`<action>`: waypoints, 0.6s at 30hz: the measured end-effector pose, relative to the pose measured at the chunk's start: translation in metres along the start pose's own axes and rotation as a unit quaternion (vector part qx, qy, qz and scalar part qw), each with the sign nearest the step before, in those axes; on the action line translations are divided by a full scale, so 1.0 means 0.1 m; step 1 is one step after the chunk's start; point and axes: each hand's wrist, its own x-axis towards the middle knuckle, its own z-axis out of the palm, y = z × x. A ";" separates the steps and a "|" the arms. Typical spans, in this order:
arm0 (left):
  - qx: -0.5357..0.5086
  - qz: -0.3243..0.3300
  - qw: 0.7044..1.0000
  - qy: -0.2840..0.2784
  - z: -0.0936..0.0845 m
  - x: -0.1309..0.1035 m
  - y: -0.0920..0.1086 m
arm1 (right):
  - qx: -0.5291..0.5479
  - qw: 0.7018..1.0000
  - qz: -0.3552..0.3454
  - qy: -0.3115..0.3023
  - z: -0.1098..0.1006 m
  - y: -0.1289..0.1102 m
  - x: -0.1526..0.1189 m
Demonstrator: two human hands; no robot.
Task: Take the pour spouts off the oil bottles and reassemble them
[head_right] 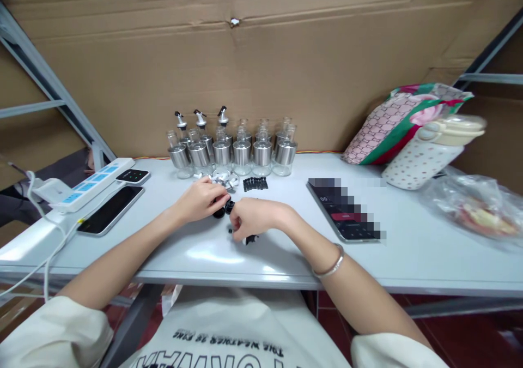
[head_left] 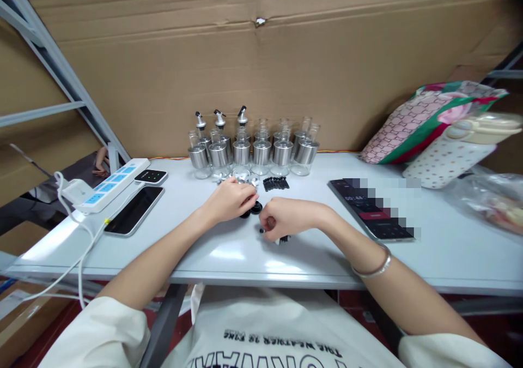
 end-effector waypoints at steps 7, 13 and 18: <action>-0.055 -0.011 0.998 0.003 -0.05 -0.01 0.01 | 0.162 0.972 -0.053 0.160 -0.15 0.14 -0.01; -0.034 -0.075 0.997 0.005 -0.02 0.01 0.05 | 0.183 0.941 -0.050 0.281 -0.16 0.24 0.05; -0.019 -0.080 0.996 0.018 -0.01 0.01 0.06 | 0.010 0.926 -0.034 0.376 -0.12 0.29 0.11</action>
